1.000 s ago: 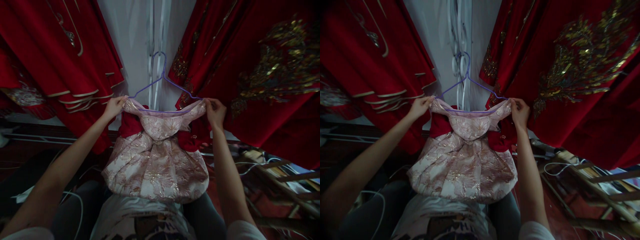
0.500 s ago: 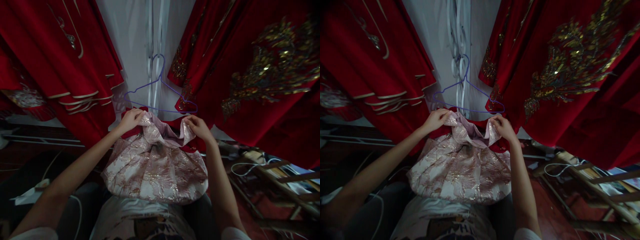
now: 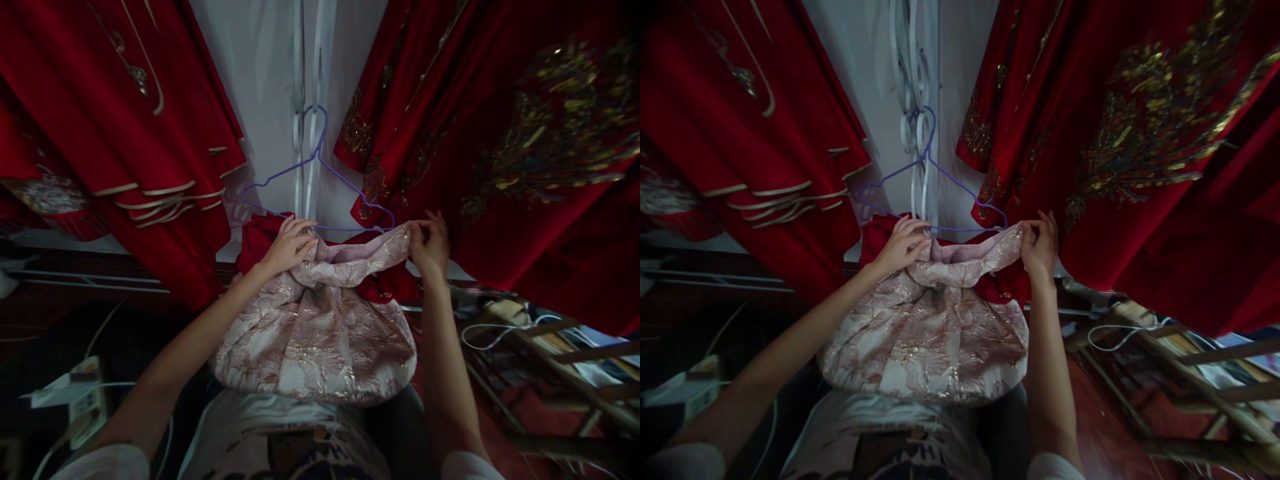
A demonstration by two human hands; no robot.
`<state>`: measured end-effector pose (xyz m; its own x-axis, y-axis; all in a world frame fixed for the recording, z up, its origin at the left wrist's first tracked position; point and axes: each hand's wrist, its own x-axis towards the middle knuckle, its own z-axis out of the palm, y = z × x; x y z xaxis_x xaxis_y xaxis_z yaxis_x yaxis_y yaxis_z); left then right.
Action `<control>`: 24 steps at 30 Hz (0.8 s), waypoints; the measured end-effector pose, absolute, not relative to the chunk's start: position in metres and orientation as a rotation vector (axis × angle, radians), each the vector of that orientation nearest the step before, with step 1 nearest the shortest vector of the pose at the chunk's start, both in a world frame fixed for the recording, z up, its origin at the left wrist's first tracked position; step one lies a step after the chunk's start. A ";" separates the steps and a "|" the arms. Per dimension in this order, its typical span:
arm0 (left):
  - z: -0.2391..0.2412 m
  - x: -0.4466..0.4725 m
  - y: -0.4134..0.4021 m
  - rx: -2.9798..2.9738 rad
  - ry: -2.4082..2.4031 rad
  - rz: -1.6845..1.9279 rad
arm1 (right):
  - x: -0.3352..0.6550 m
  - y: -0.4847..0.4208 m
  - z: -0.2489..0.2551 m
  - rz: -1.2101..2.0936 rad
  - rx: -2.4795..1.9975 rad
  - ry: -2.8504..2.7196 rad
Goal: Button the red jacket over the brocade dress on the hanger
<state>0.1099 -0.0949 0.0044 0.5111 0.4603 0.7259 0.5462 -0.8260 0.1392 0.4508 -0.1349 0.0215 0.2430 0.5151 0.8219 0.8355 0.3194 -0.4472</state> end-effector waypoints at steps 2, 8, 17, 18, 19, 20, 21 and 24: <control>0.005 0.107 -0.103 -2.632 -0.877 -1.210 | 0.455 -0.134 0.019 -0.366 -1.340 -1.368; 0.008 0.105 -0.108 -2.640 -0.840 -1.219 | 0.441 -0.140 0.025 -0.387 -1.296 -1.293; 0.015 0.117 -0.110 -2.720 -0.855 -1.353 | 0.396 -0.122 0.074 -0.465 -1.268 -1.400; 0.015 0.119 -0.110 -2.729 -0.853 -1.367 | 0.390 -0.115 0.078 -0.448 -1.257 -1.433; 0.016 0.121 -0.110 -2.736 -0.854 -1.380 | 0.384 -0.108 0.081 -0.424 -1.236 -1.462; 0.015 0.124 -0.109 -2.740 -0.857 -1.393 | 0.379 -0.101 0.083 -0.394 -1.215 -1.480; 0.015 0.126 -0.109 -2.740 -0.863 -1.409 | 0.374 -0.094 0.082 -0.364 -1.199 -1.484; 0.014 0.129 -0.110 -2.708 -0.887 -1.491 | 0.365 -0.081 0.074 -0.292 -1.200 -1.451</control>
<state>0.1292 -0.1103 0.0145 0.4190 0.4980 0.7592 0.4295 -0.8454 0.3175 0.3651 -0.0811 0.0737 0.1987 0.4922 0.8475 0.7821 0.4415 -0.4398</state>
